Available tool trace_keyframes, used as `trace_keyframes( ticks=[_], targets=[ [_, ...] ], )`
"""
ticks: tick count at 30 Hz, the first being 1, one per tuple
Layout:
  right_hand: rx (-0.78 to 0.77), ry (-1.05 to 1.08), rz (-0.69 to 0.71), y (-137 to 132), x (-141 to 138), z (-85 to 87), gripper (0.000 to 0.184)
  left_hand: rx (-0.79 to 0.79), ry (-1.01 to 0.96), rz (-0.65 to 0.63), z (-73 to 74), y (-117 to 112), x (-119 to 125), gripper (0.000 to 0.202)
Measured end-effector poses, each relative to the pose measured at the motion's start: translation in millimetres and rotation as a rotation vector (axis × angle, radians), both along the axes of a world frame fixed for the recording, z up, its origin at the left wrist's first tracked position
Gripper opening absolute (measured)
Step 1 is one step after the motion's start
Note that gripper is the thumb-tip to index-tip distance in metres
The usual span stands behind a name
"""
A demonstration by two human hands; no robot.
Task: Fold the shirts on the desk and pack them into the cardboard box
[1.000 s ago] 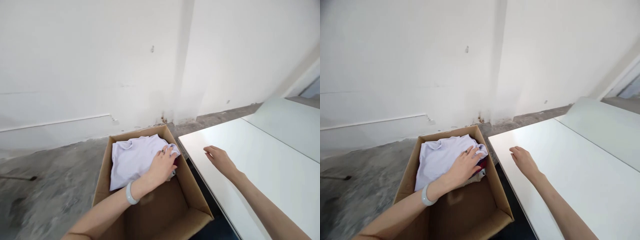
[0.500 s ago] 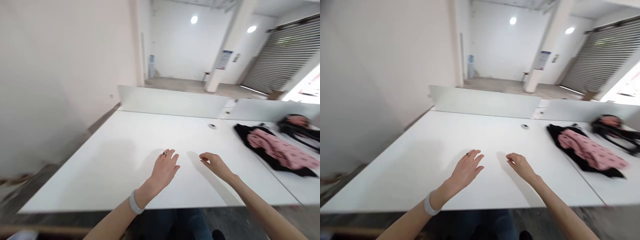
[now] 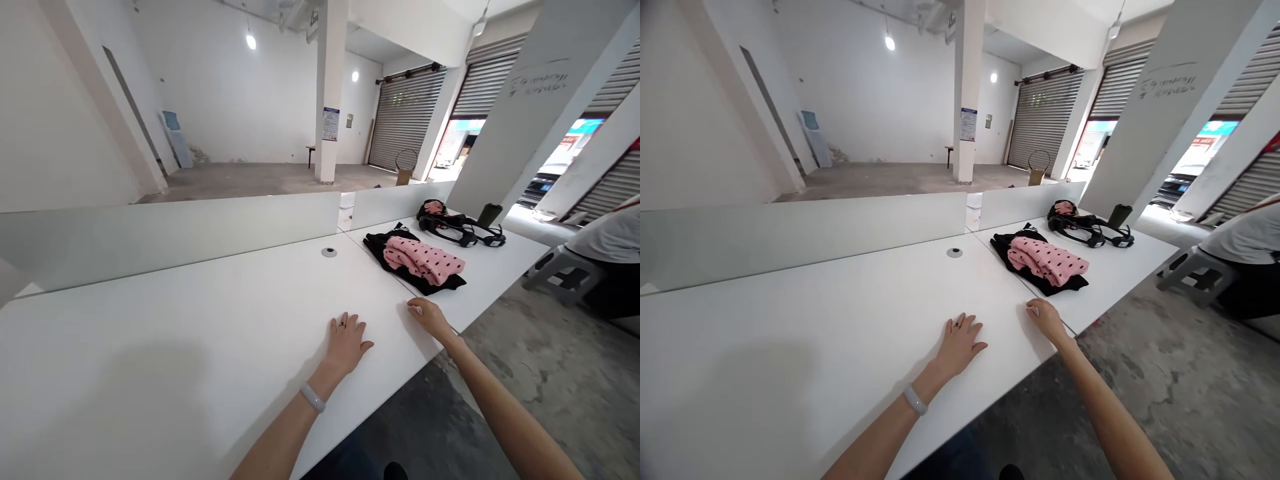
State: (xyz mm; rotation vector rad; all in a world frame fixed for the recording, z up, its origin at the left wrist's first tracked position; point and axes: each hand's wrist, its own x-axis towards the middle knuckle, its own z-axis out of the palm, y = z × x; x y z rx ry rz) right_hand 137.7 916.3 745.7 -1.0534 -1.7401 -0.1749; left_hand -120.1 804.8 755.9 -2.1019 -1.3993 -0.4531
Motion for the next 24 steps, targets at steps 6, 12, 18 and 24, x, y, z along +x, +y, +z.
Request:
trace_keyframes(
  ticks=[6, 12, 18, 24],
  targets=[
    [0.096, 0.195, -0.158, 49.8, 27.1, 51.7, 0.032, 0.119, 0.014, -0.003, -16.2, 11.8, -1.8, 0.048],
    [0.095, 0.41, -0.25, 80.0, 40.0, 102.3, 0.039, 0.168, 0.043, 0.0, -18.5, 15.3, -4.6, 0.047],
    [0.078, 0.565, -0.06, 64.3, 33.8, 100.5, 0.048, 0.183, 0.028, -0.005, -18.3, 14.9, -3.9, 0.044],
    [0.113, 0.628, 0.313, -10.6, -20.4, 51.6, 0.053, 0.012, -0.333, -0.211, -9.8, 13.6, -1.8, 0.051]
  ],
)
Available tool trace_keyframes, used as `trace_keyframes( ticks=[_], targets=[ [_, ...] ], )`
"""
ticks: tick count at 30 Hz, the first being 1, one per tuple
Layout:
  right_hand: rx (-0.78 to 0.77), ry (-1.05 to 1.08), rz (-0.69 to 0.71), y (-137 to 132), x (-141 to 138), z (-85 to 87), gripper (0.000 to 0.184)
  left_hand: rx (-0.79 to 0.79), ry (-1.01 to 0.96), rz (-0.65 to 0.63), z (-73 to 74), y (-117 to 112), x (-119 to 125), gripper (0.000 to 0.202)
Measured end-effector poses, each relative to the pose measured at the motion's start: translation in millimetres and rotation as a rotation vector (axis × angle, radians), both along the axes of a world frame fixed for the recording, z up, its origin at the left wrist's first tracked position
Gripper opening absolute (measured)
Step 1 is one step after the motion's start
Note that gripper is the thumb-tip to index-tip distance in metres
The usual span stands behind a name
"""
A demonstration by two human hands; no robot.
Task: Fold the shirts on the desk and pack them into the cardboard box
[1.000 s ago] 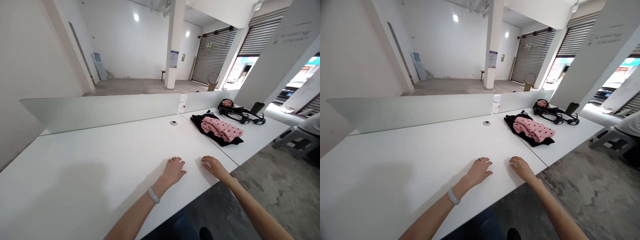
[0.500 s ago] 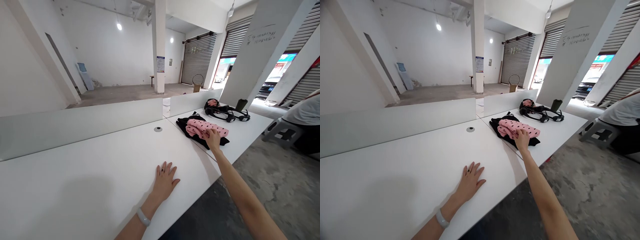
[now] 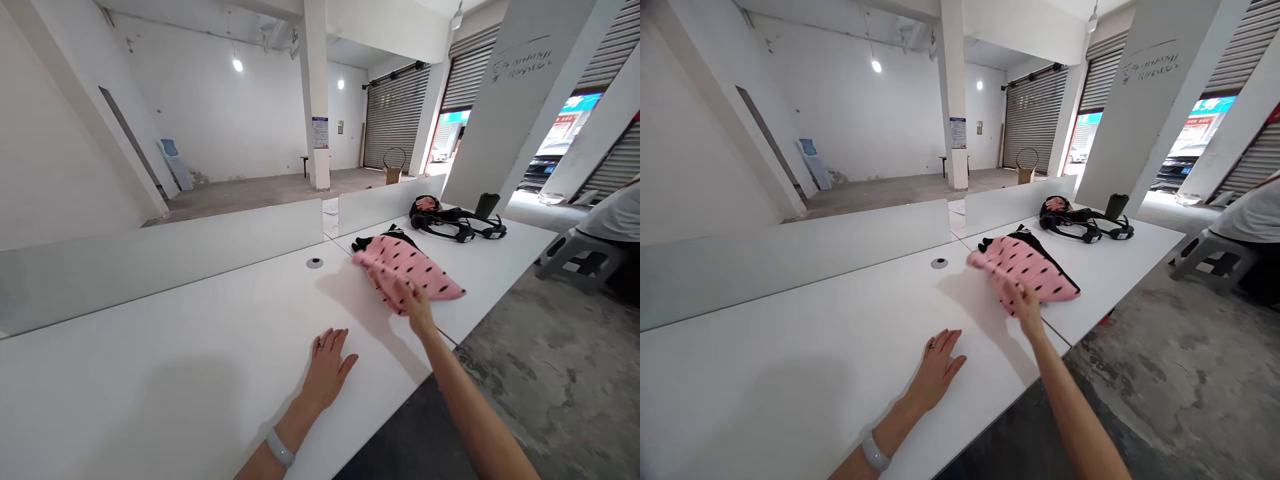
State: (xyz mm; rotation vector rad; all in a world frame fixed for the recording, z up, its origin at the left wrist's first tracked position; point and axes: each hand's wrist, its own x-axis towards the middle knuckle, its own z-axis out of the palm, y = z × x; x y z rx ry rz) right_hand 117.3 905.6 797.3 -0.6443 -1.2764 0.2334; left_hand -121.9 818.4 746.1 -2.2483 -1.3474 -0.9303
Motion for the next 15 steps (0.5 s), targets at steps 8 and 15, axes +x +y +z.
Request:
trace_keyframes(
  ticks=[8, 15],
  targets=[
    [0.165, -0.559, 0.402, -80.4, -112.0, -70.8, 0.016, -0.182, -0.983, -0.407, 6.2, 2.5, -6.0, 0.057],
    [0.148, -0.448, 0.369, -99.3, -101.7, -96.7, 0.018, -0.247, -1.4, -0.627, 17.1, -1.7, -3.2, 0.051]
  ],
)
